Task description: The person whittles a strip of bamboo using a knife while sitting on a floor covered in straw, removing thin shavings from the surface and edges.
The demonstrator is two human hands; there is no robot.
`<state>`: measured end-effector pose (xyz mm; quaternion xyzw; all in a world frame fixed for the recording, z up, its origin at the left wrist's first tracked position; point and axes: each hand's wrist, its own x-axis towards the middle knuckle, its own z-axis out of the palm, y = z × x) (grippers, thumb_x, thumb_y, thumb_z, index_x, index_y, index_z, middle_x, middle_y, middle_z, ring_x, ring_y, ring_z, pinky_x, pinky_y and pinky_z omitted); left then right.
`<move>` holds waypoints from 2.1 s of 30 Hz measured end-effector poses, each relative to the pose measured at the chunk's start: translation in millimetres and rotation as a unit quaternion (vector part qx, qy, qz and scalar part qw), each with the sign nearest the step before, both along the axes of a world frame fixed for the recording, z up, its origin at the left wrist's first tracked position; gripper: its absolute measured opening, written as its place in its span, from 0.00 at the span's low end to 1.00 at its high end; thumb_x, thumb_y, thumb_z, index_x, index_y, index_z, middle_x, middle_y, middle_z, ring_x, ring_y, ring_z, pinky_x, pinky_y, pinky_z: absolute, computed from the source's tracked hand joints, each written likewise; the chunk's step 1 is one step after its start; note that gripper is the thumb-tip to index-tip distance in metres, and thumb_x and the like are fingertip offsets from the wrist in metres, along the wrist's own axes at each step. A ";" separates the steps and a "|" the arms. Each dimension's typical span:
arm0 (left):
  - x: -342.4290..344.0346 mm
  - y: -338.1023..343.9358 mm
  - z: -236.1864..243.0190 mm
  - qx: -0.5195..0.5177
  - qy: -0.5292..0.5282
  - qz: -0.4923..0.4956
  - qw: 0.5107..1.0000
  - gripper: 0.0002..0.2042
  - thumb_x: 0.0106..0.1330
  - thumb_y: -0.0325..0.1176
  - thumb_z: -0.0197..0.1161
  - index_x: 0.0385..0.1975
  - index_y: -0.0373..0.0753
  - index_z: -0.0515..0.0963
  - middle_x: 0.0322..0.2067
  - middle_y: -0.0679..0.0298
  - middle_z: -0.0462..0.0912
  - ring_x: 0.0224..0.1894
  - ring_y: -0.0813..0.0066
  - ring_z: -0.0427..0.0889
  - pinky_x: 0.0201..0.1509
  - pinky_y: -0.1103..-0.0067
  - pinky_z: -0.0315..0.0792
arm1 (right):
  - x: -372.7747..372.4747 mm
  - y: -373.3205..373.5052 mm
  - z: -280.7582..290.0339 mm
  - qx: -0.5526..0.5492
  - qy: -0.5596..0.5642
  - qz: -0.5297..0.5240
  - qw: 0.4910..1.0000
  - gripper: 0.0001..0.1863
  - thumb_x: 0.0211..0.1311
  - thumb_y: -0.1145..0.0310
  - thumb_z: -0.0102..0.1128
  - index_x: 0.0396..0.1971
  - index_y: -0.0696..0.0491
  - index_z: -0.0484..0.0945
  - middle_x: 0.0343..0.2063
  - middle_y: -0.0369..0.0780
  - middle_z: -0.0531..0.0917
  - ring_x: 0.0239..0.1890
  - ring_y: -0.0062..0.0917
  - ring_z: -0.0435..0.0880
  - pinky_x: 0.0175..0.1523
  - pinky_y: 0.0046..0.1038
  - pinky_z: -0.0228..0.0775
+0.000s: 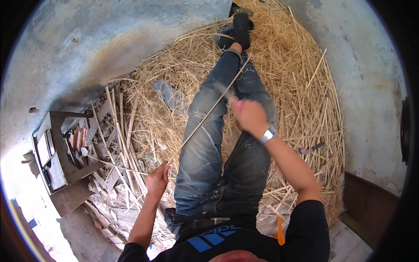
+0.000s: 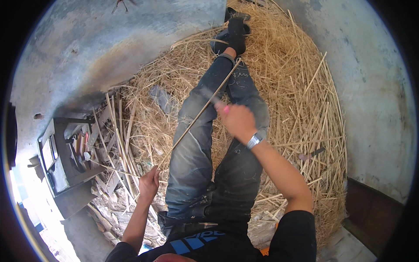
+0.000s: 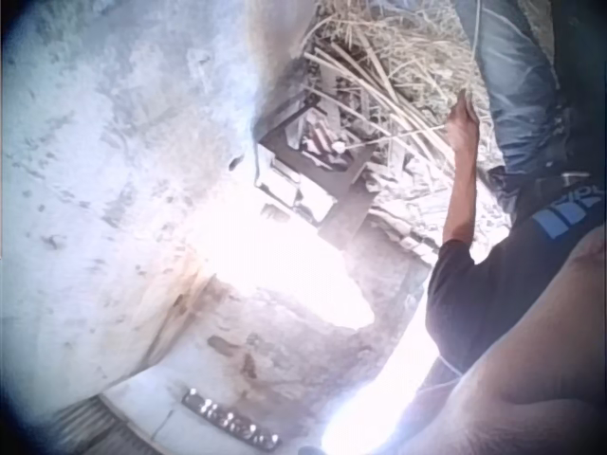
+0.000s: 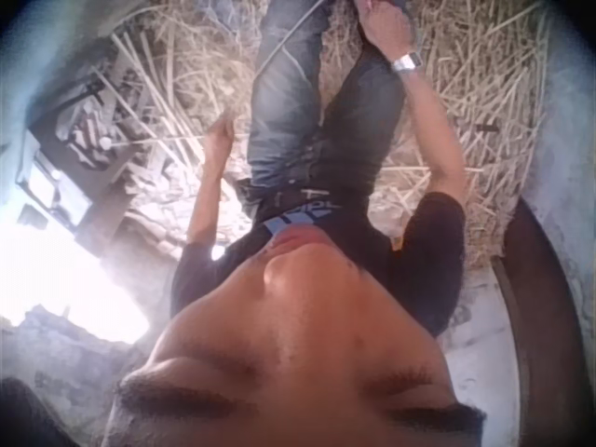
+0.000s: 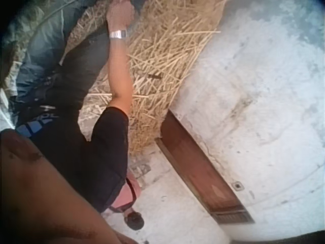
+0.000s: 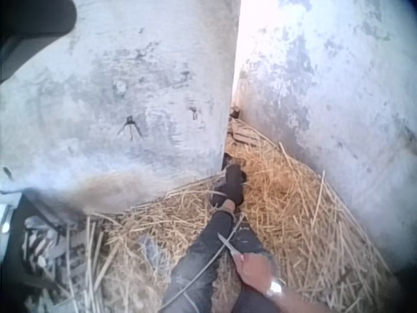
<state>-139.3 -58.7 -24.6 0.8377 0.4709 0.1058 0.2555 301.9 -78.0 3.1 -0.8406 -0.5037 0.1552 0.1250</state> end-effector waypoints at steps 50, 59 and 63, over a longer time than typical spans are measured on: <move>-48.3 4.9 -13.5 0.104 0.081 -0.036 0.991 0.18 0.70 0.34 0.68 0.60 0.54 0.83 0.25 0.60 0.81 0.19 0.56 0.82 0.22 0.62 0.77 | 46.3 2.2 6.3 0.004 -0.041 -0.033 0.999 0.37 0.79 0.43 0.44 0.22 0.58 0.85 0.20 0.55 0.84 0.25 0.52 0.85 0.33 0.51 0.77; -46.5 9.3 1.0 0.125 0.083 -0.046 0.988 0.19 0.68 0.33 0.71 0.58 0.48 0.84 0.22 0.62 0.76 0.16 0.61 0.77 0.20 0.66 0.73 | 67.9 9.1 24.0 0.076 0.004 -0.190 0.979 0.36 0.80 0.43 0.46 0.20 0.59 0.82 0.20 0.58 0.82 0.26 0.56 0.84 0.34 0.53 0.74; -32.2 12.1 -8.4 0.139 0.050 -0.048 0.988 0.19 0.67 0.33 0.72 0.58 0.50 0.85 0.22 0.63 0.76 0.15 0.62 0.76 0.20 0.66 0.72 | -25.4 -11.2 -16.0 0.028 -0.020 0.053 0.998 0.30 0.74 0.43 0.53 0.24 0.54 0.84 0.18 0.51 0.84 0.22 0.49 0.86 0.28 0.48 0.78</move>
